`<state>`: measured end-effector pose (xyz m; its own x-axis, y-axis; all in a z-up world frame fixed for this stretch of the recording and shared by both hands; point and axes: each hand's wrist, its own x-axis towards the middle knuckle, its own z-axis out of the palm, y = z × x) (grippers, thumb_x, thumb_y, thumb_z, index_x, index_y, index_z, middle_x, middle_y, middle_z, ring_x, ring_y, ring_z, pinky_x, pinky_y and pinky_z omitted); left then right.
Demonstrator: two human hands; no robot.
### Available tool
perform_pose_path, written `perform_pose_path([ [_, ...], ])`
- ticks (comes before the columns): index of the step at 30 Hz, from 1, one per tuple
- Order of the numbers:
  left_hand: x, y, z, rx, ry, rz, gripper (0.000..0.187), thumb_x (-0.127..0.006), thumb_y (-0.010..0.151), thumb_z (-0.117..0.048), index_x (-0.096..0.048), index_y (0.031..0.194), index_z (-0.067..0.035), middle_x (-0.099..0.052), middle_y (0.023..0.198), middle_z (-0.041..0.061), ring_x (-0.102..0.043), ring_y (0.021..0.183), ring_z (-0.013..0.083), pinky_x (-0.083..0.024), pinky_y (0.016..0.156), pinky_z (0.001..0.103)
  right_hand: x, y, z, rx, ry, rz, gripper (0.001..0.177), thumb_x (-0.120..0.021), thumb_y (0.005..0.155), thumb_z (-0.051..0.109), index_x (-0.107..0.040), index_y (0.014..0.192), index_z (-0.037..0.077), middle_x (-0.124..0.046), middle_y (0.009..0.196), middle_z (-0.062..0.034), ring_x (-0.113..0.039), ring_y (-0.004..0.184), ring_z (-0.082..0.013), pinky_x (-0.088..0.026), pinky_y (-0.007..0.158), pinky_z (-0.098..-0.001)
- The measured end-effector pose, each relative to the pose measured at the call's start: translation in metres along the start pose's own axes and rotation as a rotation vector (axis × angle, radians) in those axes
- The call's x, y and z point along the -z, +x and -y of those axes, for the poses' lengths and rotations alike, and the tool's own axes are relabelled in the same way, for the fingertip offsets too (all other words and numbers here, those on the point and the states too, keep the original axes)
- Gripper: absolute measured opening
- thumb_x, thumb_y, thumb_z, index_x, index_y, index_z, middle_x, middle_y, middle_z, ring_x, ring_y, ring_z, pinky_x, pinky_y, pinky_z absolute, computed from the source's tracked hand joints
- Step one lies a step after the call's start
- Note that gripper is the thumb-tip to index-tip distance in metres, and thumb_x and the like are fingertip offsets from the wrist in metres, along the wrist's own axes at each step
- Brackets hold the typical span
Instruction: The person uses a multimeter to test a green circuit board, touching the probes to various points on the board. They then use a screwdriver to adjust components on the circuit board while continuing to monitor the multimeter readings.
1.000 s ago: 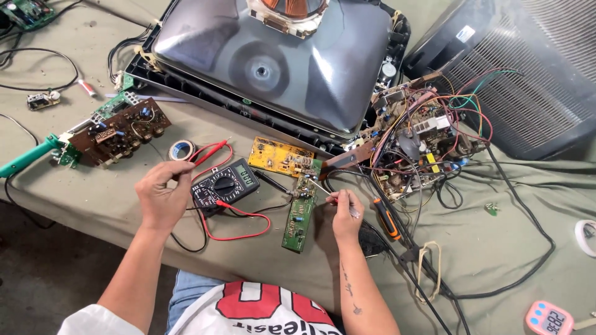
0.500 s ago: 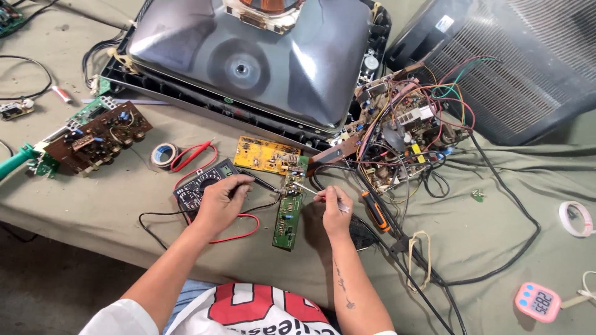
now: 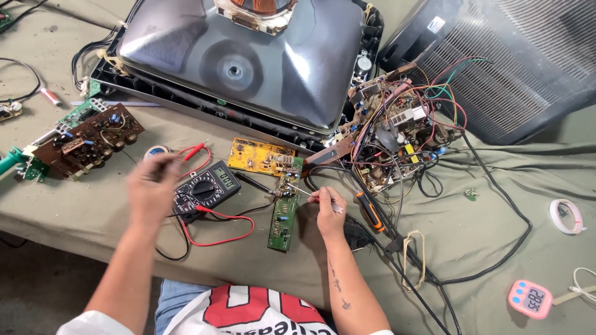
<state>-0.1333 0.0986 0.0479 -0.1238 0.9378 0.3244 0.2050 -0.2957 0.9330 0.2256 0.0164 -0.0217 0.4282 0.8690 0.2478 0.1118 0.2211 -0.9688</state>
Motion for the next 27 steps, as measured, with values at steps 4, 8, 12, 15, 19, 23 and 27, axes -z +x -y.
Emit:
perform_pose_path([
  [4, 0.031, 0.004, 0.013, 0.03, 0.013, -0.096, 0.018, -0.067, 0.105, 0.008, -0.072, 0.118, -0.003, -0.072, 0.1, 0.011, -0.065, 0.084, 0.0112, -0.056, 0.078, 0.024, -0.001, 0.001, 0.002, 0.005, 0.024, 0.011, 0.037, -0.056, 0.105, 0.023, -0.074, 0.08, 0.003, -0.071, 0.063, -0.0121, -0.067, 0.063, -0.0141, -0.056, 0.068, -0.0275],
  [8, 0.027, -0.007, 0.011, 0.182, -0.079, -0.109, 0.02, -0.064, 0.101, 0.007, -0.072, 0.115, -0.005, -0.073, 0.098, 0.01, -0.067, 0.084, 0.0109, -0.058, 0.075, 0.022, -0.004, -0.002, 0.012, -0.019, -0.014, -0.007, 0.037, -0.056, 0.105, 0.023, -0.073, 0.08, 0.003, -0.071, 0.064, -0.0117, -0.066, 0.064, -0.0144, -0.056, 0.069, -0.0278],
  [12, 0.006, -0.01, 0.001, 0.367, -0.383, -0.088, 0.025, -0.063, 0.094, 0.007, -0.072, 0.114, -0.005, -0.076, 0.098, 0.011, -0.075, 0.084, 0.0135, -0.063, 0.073, 0.02, -0.006, -0.004, 0.011, -0.034, -0.024, -0.032, 0.038, -0.056, 0.106, 0.025, -0.072, 0.08, 0.003, -0.07, 0.064, -0.0115, -0.066, 0.066, -0.0148, -0.056, 0.07, -0.0288],
  [15, -0.008, -0.007, 0.012, 0.402, -0.47, -0.05, 0.026, -0.063, 0.093, 0.009, -0.072, 0.116, 0.0, -0.076, 0.097, 0.018, -0.076, 0.083, 0.0188, -0.064, 0.071, 0.021, -0.005, -0.003, 0.011, -0.043, -0.02, -0.03, 0.039, -0.057, 0.106, 0.027, -0.073, 0.08, 0.003, -0.07, 0.064, -0.0118, -0.067, 0.065, -0.0151, -0.057, 0.07, -0.0297],
  [19, -0.02, -0.006, 0.006, 0.424, -0.504, -0.022, 0.022, -0.065, 0.094, 0.006, -0.073, 0.114, 0.001, -0.076, 0.098, 0.02, -0.077, 0.082, 0.0189, -0.064, 0.069, 0.021, -0.007, -0.002, 0.016, -0.044, -0.017, -0.044, 0.038, -0.057, 0.106, 0.026, -0.073, 0.08, 0.003, -0.07, 0.063, -0.0115, -0.066, 0.065, -0.015, -0.056, 0.07, -0.0294],
  [23, -0.033, -0.008, -0.009, 0.462, -0.541, 0.017, 0.02, -0.067, 0.094, 0.005, -0.073, 0.112, 0.003, -0.077, 0.098, 0.022, -0.078, 0.081, 0.0207, -0.065, 0.067, 0.023, -0.008, -0.003, 0.019, -0.039, -0.012, -0.074, 0.037, -0.056, 0.106, 0.025, -0.073, 0.081, 0.003, -0.07, 0.063, -0.0108, -0.065, 0.065, -0.014, -0.055, 0.07, -0.0278],
  [27, -0.049, -0.012, -0.013, 0.47, -0.452, 0.13, 0.019, -0.071, 0.09, 0.006, -0.077, 0.107, 0.002, -0.078, 0.096, 0.023, -0.078, 0.079, 0.0229, -0.064, 0.063, 0.024, -0.009, -0.003, 0.016, -0.03, -0.023, -0.052, 0.036, -0.057, 0.106, 0.025, -0.073, 0.081, 0.004, -0.071, 0.064, -0.0114, -0.065, 0.066, -0.0145, -0.055, 0.07, -0.0286],
])
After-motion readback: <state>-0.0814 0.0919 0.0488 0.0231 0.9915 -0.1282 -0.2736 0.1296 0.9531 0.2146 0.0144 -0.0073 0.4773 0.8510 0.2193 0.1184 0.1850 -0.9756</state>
